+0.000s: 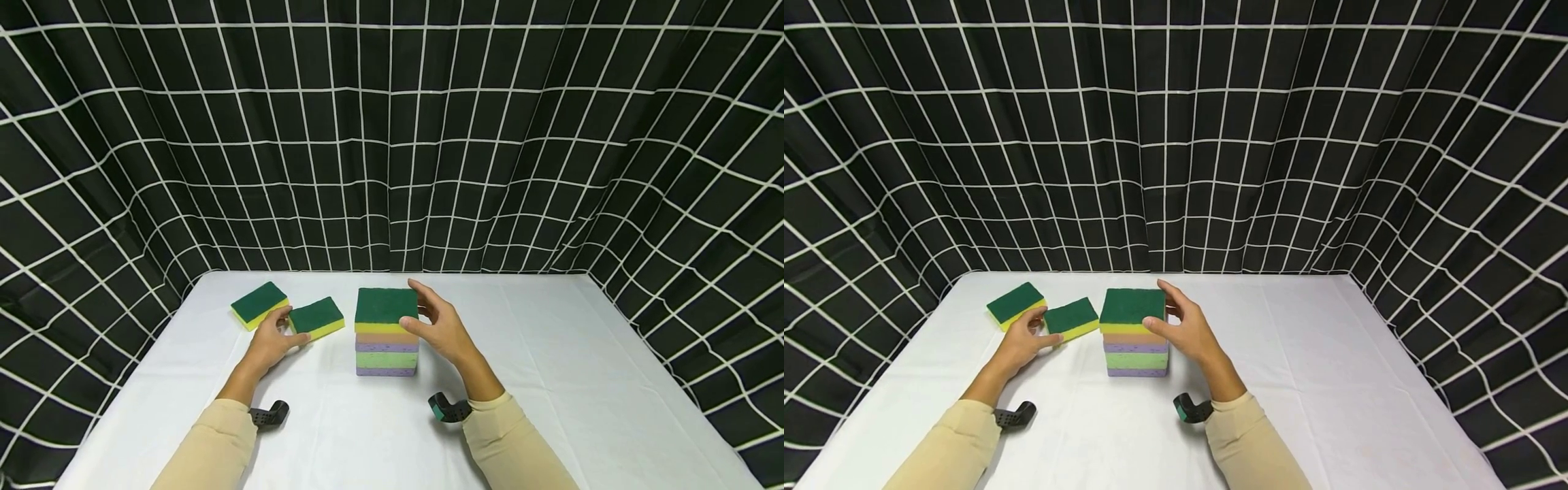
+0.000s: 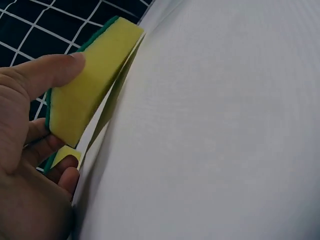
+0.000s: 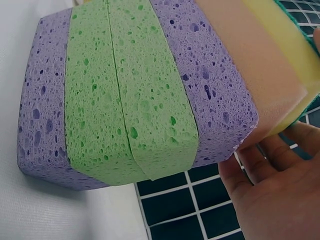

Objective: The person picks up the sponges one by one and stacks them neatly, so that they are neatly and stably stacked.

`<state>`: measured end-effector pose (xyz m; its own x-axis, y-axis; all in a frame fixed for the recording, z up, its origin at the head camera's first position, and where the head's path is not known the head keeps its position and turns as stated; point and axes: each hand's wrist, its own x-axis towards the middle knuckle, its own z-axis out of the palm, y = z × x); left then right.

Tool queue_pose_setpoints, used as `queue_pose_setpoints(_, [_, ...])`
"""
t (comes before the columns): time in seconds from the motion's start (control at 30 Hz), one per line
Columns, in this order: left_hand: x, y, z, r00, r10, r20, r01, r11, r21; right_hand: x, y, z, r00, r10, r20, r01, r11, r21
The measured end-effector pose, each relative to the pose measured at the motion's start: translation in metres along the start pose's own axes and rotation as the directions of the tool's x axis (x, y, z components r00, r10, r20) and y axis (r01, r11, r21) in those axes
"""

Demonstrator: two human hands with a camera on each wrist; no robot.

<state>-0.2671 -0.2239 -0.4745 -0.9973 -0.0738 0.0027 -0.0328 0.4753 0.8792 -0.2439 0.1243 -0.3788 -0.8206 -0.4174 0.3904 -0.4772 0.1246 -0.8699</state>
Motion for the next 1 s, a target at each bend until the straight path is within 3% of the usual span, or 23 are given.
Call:
queue_pose_setpoints(0.2, [-0.009, -0.001, -0.010, 0.999, 0.040, -0.017, -0.041, 0.995, -0.089, 0.000, -0.001, 0.001, 1.000, 0.014, -0.003, -0.014, 1.000, 0.004])
queue_pose_setpoints(0.63, [-0.034, 0.008, -0.032, 0.996, 0.078, -0.045, -0.082, 0.992, -0.098, 0.000, -0.002, 0.001, 1.000, 0.022, -0.005, -0.022, 1.000, 0.009])
queue_pose_setpoints(0.8, [-0.040, 0.014, -0.041, 0.985, 0.146, -0.087, -0.152, 0.986, -0.065, 0.000, -0.003, 0.001, 1.000, 0.021, -0.010, -0.021, 1.000, 0.004])
queue_pose_setpoints(1.0, [-0.049, 0.019, -0.052, 0.970, 0.186, -0.157, -0.192, 0.981, -0.027, -0.001, -0.003, 0.001, 0.999, 0.037, -0.008, -0.037, 0.999, 0.008])
